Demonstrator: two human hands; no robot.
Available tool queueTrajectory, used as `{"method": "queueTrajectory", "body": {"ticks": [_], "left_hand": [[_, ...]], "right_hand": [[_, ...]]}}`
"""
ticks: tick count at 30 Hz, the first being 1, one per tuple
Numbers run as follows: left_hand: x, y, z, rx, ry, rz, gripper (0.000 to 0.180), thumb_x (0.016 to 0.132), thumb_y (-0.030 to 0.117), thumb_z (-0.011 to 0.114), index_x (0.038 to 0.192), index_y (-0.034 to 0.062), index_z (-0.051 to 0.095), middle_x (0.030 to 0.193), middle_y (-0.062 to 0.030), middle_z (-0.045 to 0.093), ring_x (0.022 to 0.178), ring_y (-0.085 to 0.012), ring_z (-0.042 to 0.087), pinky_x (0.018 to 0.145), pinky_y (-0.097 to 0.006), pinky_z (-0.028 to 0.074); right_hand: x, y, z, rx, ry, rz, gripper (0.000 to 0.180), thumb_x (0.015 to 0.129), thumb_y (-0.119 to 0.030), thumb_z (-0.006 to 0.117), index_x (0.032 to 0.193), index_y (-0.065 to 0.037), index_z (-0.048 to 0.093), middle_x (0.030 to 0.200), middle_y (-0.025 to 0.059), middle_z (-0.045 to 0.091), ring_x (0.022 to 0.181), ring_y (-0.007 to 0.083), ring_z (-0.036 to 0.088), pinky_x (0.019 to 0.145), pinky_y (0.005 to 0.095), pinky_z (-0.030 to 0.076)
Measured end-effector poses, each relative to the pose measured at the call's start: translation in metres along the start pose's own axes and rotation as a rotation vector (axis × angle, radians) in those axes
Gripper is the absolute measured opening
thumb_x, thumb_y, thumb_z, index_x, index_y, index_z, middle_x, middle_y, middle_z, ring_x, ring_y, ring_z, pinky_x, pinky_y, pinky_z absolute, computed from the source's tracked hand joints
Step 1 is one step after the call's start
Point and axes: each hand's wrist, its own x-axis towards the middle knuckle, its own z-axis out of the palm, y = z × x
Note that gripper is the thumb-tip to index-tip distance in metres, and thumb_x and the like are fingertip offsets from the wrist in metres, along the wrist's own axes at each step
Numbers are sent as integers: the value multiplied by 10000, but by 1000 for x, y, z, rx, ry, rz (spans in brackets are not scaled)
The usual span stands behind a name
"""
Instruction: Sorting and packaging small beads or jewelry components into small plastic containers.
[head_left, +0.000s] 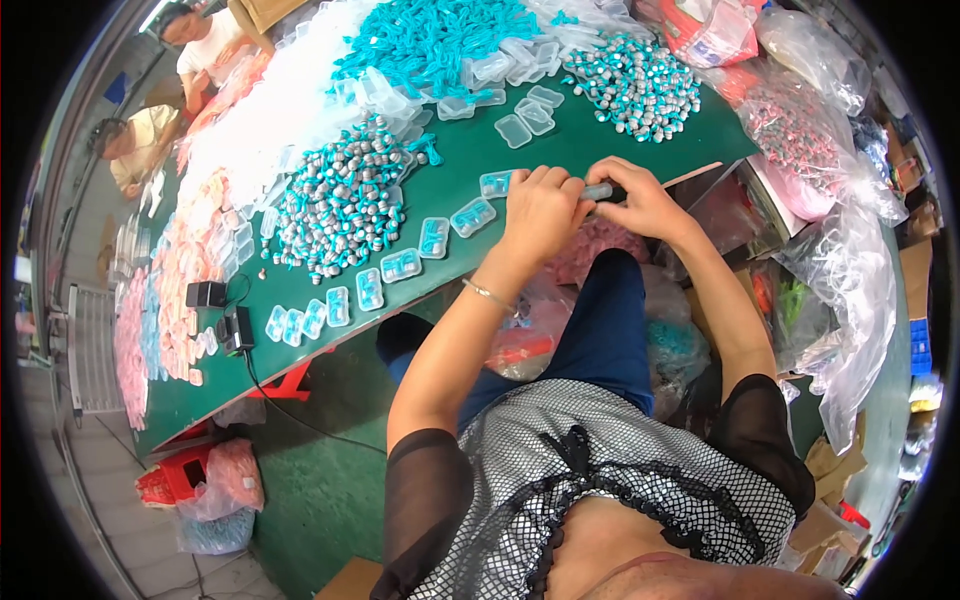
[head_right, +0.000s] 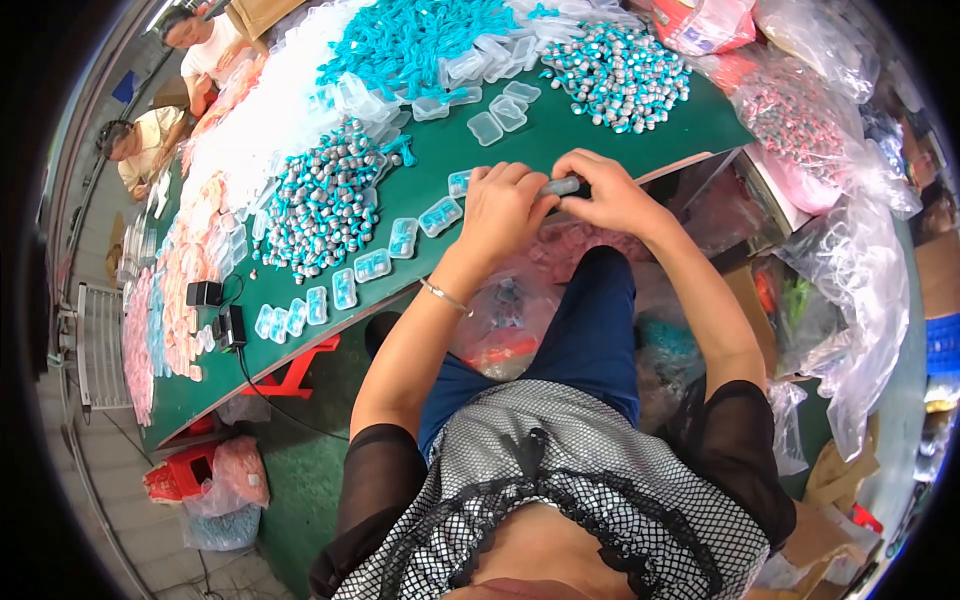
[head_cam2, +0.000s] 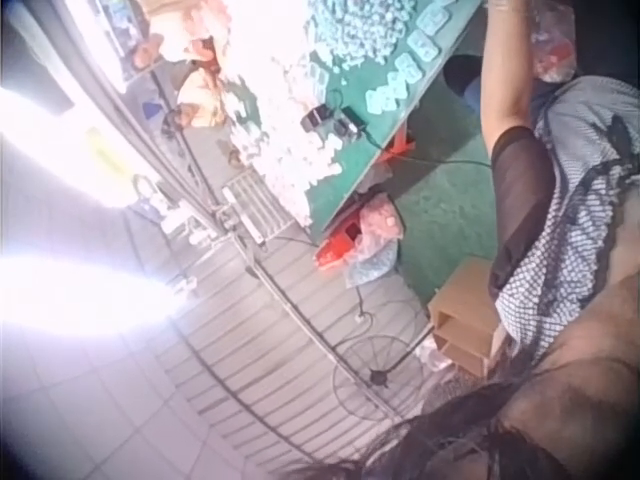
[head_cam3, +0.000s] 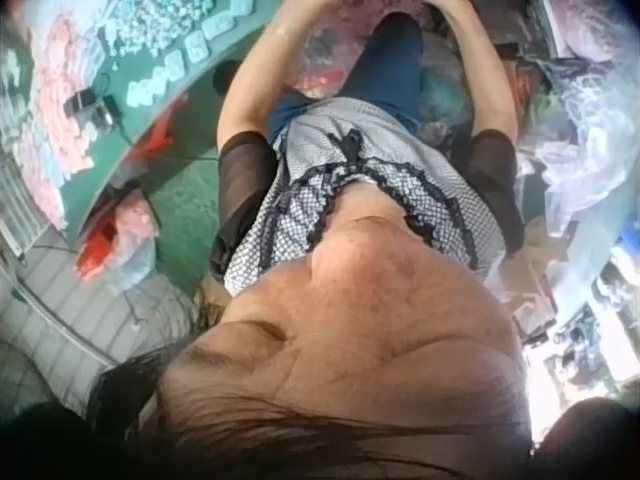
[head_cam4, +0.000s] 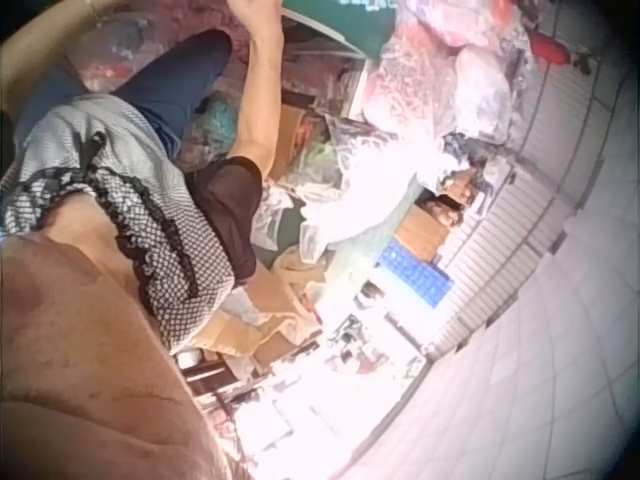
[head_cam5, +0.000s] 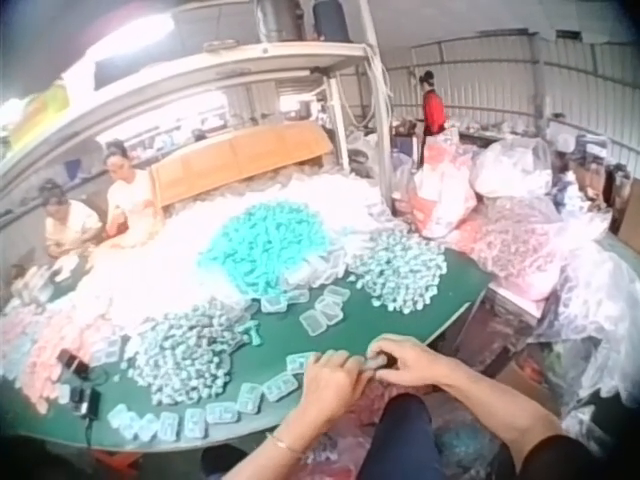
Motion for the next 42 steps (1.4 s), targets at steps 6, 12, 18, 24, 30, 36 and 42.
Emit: {"method": "queueTrajectory", "body": {"ticks": [6,12,18,24,30,36,42], "left_hand": [[-26,-9,-45,-49,160,-109,416,750,273,756,1112,102,643,1090,-84,636,1024,-279,580,842,-415,414],[-68,-40,-47,352,0,-315,502,761,268,747,1207,105,582,1120,-97,616,1059,-281,553,886,-472,373],[-76,-47,-43,368,63,-319,468,775,232,727,1193,91,572,1054,-85,595,1002,-263,550,897,-480,359],[-98,-46,-70,376,154,-367,500,782,228,715,1232,86,550,1103,-93,562,994,-274,544,904,-486,365],[-119,-58,-74,315,88,-388,532,801,240,717,1279,115,521,1135,-104,568,1019,-282,556,911,-484,374],[-119,-62,-66,240,122,-340,544,754,95,670,1276,95,520,1138,-117,575,1025,-299,551,913,-457,382],[-139,-51,-90,276,310,-361,526,749,103,632,1266,83,538,1120,-125,565,1000,-292,540,873,-445,382]], "right_hand": [[21,-7,23,-27,-16,22,277,752,-9,640,968,-34,468,911,133,575,864,340,584,741,395,461],[26,-17,54,-347,-10,-99,474,816,-205,703,1218,-48,505,1064,157,561,993,363,540,852,446,445],[38,-9,53,-267,-73,-129,397,787,-214,734,1114,-49,581,1029,144,596,962,347,570,815,425,469],[73,-13,75,-299,53,-171,414,759,-203,754,1103,-51,582,1051,136,615,990,332,592,821,411,483],[96,-20,83,-427,-188,-11,482,701,-196,774,1129,-94,577,1024,140,645,940,344,624,782,429,497],[97,-24,87,-390,-199,23,468,685,-190,753,1114,-108,585,1005,153,656,915,361,631,758,452,500],[91,-37,96,-327,-130,35,434,667,-157,760,1061,-84,594,920,157,659,847,360,637,720,427,498]]}}
